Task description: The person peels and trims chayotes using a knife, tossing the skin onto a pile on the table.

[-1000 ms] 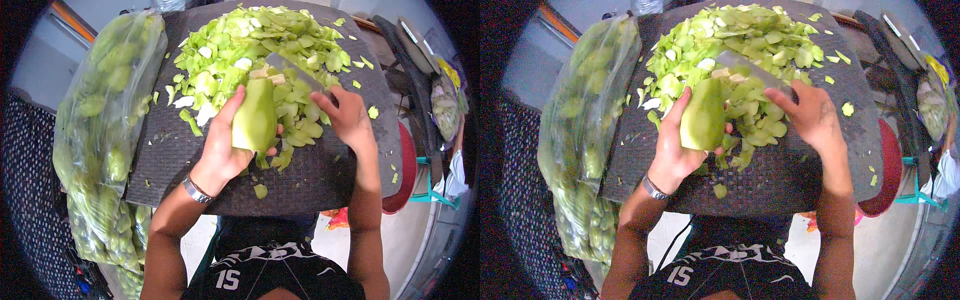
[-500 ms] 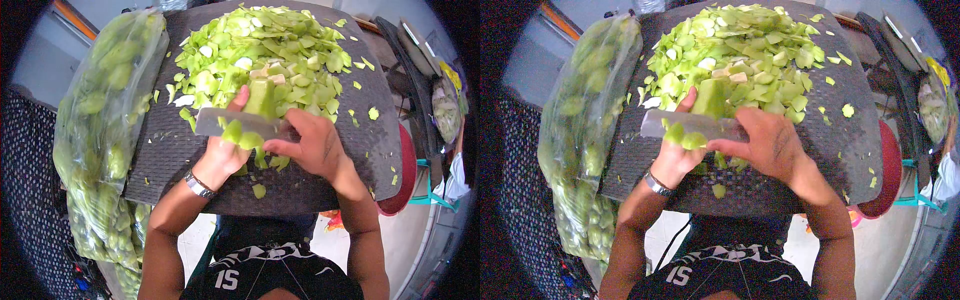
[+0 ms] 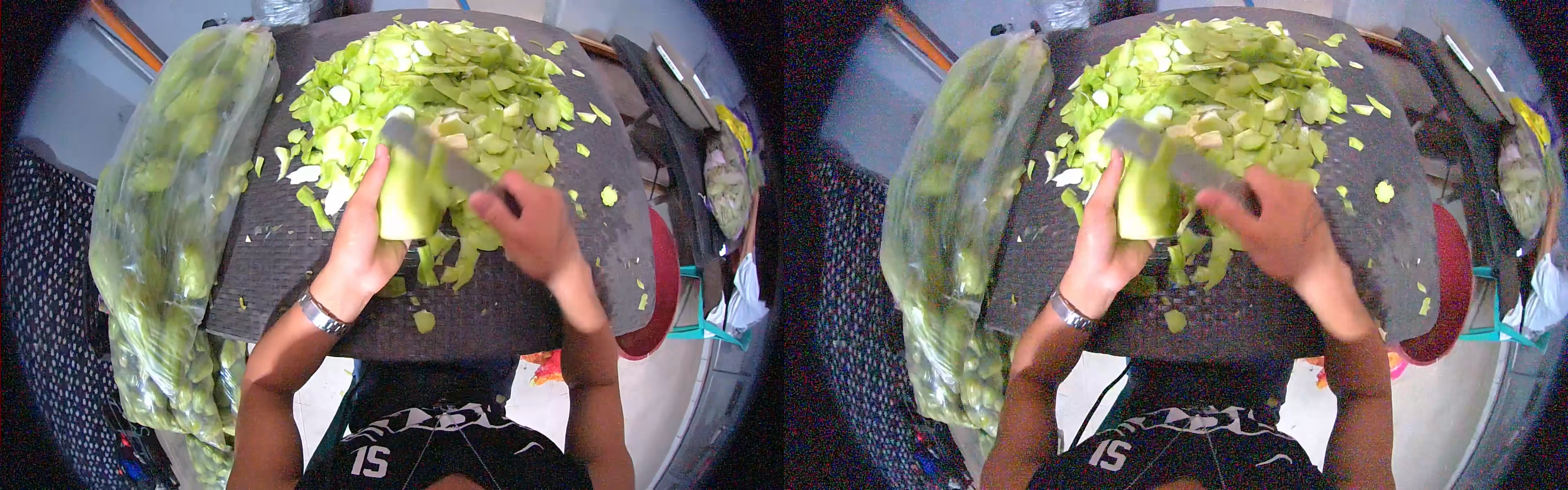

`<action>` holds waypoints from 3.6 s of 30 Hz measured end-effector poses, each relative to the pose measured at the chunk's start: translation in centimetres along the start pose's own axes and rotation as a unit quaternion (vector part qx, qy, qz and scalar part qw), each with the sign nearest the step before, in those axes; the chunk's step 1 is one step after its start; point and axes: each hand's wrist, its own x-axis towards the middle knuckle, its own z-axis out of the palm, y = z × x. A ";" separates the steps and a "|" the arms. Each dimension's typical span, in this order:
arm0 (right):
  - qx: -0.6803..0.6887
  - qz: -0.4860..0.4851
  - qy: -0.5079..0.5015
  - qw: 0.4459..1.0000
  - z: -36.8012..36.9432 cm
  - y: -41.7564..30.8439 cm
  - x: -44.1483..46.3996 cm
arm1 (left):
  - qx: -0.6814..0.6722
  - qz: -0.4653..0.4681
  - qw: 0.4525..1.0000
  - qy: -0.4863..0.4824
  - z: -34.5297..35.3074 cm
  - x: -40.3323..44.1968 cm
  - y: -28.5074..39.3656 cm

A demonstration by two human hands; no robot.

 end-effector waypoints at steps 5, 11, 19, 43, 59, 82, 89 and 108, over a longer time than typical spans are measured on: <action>-0.014 -0.165 -0.029 0.986 2.6 -2.3 -1.9 | -0.002 -0.037 0.999 -0.034 -1.6 0.2 0.2; -0.035 -0.187 0.002 0.982 3.3 -2.0 -2.0 | -0.037 -0.060 0.996 -0.047 -1.1 -0.6 0.1; -0.084 -0.180 0.005 0.980 2.7 -1.7 -1.5 | -0.051 -0.015 0.996 -0.067 -1.1 -0.4 0.0; -0.018 -0.140 -0.009 0.990 2.7 -1.8 -1.5 | -0.011 -0.018 0.998 -0.052 -2.3 0.3 -0.7; -0.032 0.066 0.070 0.995 -2.7 3.8 1.6 | 0.004 -0.055 0.995 -0.083 0.1 -1.4 -0.5; -0.082 0.067 0.076 0.992 -2.7 3.7 1.2 | 0.041 -0.077 0.992 -0.089 -0.6 -0.9 -0.2; 0.015 0.018 -0.013 1.000 -0.1 -0.2 -0.3 | 0.050 0.003 0.999 -0.010 -0.8 -0.5 -0.6; -0.063 -0.194 -0.006 0.979 3.1 -2.0 -2.2 | -0.007 -0.052 0.999 -0.008 -1.4 -0.1 -1.1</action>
